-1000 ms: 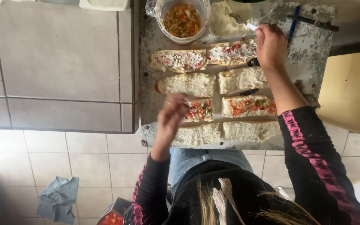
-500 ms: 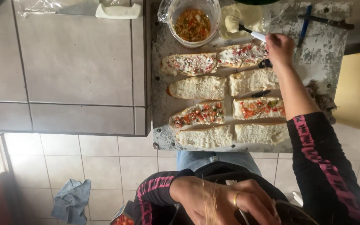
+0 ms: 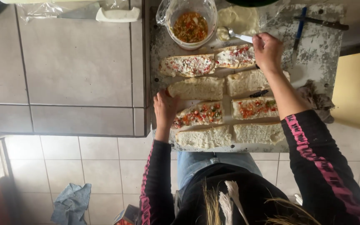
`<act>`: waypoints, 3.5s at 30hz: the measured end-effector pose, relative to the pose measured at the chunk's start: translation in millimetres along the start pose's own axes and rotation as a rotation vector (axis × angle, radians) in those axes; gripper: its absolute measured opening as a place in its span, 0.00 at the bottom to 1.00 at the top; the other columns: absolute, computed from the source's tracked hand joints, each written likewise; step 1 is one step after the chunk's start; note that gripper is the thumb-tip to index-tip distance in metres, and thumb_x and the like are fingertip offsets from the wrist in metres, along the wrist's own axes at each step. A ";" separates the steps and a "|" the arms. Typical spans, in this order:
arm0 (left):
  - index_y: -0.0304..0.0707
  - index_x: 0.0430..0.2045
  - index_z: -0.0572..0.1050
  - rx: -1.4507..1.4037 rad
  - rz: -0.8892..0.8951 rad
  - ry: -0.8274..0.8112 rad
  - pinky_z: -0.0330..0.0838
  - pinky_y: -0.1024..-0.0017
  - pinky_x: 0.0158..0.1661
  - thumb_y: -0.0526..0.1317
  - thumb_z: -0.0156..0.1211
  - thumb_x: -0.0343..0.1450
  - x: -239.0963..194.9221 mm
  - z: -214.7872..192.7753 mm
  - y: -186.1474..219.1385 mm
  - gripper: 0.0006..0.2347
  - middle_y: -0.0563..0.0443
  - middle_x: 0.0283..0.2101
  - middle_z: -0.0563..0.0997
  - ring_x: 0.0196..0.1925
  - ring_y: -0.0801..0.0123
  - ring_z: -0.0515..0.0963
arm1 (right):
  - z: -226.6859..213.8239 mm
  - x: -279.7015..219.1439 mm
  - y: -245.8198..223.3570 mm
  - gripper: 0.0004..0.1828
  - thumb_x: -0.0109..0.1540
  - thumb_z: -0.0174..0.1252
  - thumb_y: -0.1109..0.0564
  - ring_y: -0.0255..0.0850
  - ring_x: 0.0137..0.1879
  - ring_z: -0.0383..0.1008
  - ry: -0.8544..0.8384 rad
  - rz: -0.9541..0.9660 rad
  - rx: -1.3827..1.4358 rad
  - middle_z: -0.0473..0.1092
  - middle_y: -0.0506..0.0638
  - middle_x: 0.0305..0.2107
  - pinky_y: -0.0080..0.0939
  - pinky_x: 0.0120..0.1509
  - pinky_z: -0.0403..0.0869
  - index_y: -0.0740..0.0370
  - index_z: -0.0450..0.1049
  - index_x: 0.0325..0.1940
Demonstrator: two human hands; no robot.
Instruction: Preparing multiple sandwiches by applying spread and vegetable toppings to sliced bread.
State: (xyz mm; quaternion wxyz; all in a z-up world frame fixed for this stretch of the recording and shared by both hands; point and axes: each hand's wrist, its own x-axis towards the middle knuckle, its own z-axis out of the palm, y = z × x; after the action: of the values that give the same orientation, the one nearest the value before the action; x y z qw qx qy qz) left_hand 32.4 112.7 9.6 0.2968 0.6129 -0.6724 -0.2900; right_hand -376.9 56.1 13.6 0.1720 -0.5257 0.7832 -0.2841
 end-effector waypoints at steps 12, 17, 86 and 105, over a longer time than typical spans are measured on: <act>0.31 0.47 0.74 -0.310 -0.384 -0.086 0.79 0.61 0.42 0.49 0.71 0.68 15.1 57.6 -64.7 0.22 0.38 0.42 0.84 0.40 0.57 0.84 | -39.2 -32.4 -23.9 0.07 0.70 0.60 0.54 0.26 0.23 0.67 -0.057 0.496 0.532 0.72 0.43 0.25 0.25 0.22 0.69 0.60 0.78 0.44; 0.36 0.56 0.58 -1.193 -0.623 -0.169 0.84 0.58 0.40 0.49 0.55 0.77 12.1 54.2 -41.7 0.21 0.41 0.45 0.74 0.40 0.57 0.82 | -47.6 -97.1 -71.8 0.08 0.72 0.57 0.56 0.29 0.21 0.63 -0.139 0.085 0.307 0.72 0.47 0.26 0.28 0.20 0.63 0.63 0.78 0.48; 0.41 0.66 0.64 -1.594 -0.602 -0.121 0.74 0.54 0.59 0.67 0.39 0.73 46.8 -17.1 135.7 0.35 0.43 0.58 0.74 0.58 0.56 0.75 | -210.4 -141.6 -149.0 0.09 0.68 0.62 0.56 0.33 0.31 0.80 -0.412 -0.433 0.070 0.79 0.51 0.30 0.29 0.30 0.76 0.64 0.80 0.46; 0.32 0.62 0.64 -1.992 -0.861 -0.095 0.73 0.49 0.58 0.62 0.48 0.71 26.1 -4.7 54.7 0.33 0.38 0.59 0.75 0.60 0.51 0.76 | -21.3 29.7 -24.5 0.10 0.73 0.59 0.55 0.37 0.26 0.72 -0.070 -0.425 -0.404 0.77 0.51 0.29 0.35 0.29 0.70 0.61 0.79 0.41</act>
State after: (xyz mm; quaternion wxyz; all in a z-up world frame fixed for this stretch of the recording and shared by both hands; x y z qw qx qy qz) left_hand -1.7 91.0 55.0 0.5080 0.2694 0.1255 -0.8085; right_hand -382.8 27.4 46.4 0.0272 -0.7110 0.6899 -0.1336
